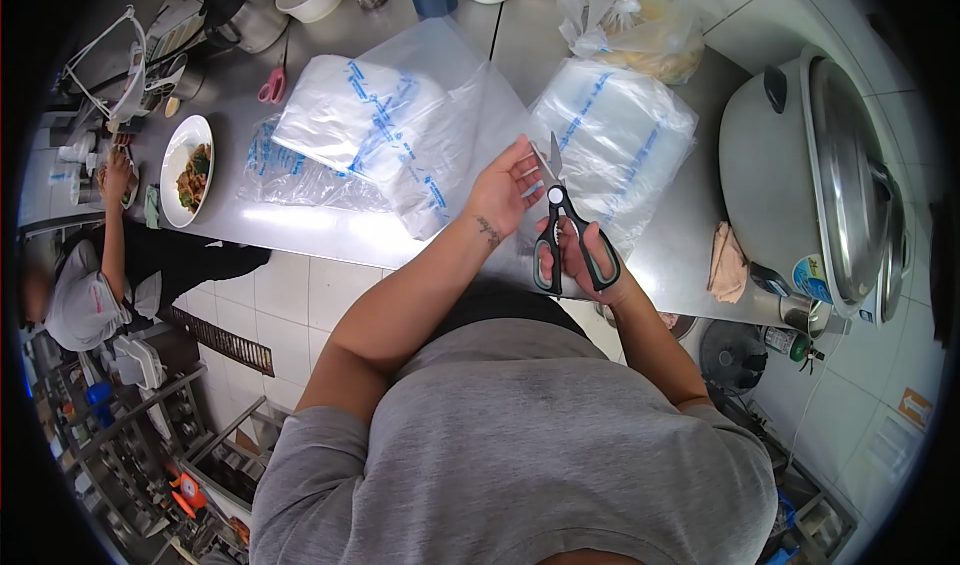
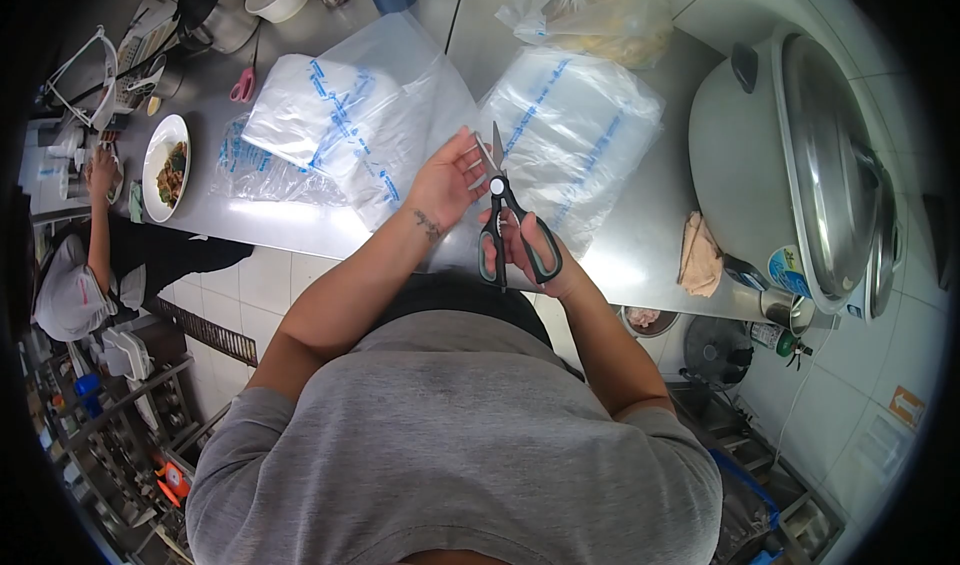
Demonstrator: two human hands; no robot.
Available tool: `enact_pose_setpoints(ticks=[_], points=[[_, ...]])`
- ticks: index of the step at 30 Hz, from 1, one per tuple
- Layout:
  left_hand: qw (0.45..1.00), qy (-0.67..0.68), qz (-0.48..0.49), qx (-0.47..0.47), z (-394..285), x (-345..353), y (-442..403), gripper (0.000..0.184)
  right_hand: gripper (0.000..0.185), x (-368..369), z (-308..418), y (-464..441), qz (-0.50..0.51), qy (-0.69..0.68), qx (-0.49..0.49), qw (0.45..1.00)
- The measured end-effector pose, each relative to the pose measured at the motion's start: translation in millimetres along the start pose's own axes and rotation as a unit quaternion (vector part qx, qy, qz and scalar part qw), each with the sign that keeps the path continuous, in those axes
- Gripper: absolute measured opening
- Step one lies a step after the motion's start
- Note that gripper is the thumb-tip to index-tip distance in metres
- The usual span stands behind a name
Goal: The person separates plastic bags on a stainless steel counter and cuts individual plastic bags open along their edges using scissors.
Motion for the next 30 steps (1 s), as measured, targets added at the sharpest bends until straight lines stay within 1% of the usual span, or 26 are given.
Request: enact_pose_setpoints(ticks=[2,5,8,13,16,17,19,22,25,28,30], points=[[0.999,-0.038,-0.009,0.020,2.1,-6.2,-8.7,0.021,0.084,0.9,-0.2,-0.9,0.000,-0.007,0.000,1.000],[0.999,-0.051,-0.007,0.015,3.4,-6.6,-7.0,0.018,0.085,1.5,2.2,-4.3,0.000,-0.030,-0.002,1.000],[0.997,-0.073,0.000,0.031,2.9,-6.2,-4.1,0.018,0.086,1.5,2.9,-5.1,-0.008,-0.045,0.001,0.999],[0.997,-0.069,-0.021,0.022,3.0,-17.5,-10.1,0.019,0.086,1.0,-0.9,-1.7,-0.004,-0.051,0.027,0.998],[0.997,-0.074,-0.019,0.006,4.5,-23.3,-12.1,0.021,0.086,1.7,-3.6,-1.0,0.015,-0.090,0.041,0.995],[0.997,-0.078,-0.017,0.000,5.4,-24.4,-12.8,0.021,0.086,2.7,-4.3,-0.2,0.020,-0.128,0.052,0.990],[0.995,-0.101,-0.012,0.018,6.7,-26.5,-14.2,0.025,0.087,7.7,-2.1,1.2,0.029,-0.204,0.071,0.976],[0.992,-0.124,0.000,0.031,10.3,-23.5,-10.2,0.030,0.087,8.8,1.7,-0.8,0.036,-0.272,0.056,0.960],[0.994,-0.107,0.025,0.016,14.0,-19.9,-10.2,0.030,0.087,7.2,1.6,-3.4,0.015,-0.199,0.029,0.979],[0.995,-0.097,0.035,0.005,16.2,-21.1,-10.4,0.031,0.087,7.7,-4.5,-4.6,0.026,-0.083,0.011,0.996],[0.994,-0.108,0.035,0.000,16.4,-23.8,-14.2,0.033,0.088,9.3,-7.2,-4.2,0.033,-0.108,0.028,0.993]])
Point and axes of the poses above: each hand's wrist, its own y-axis away from the middle knuckle, its own x-axis out of the palm, z = x × y, the point moved 8 cm from there along -y, towards the middle knuckle
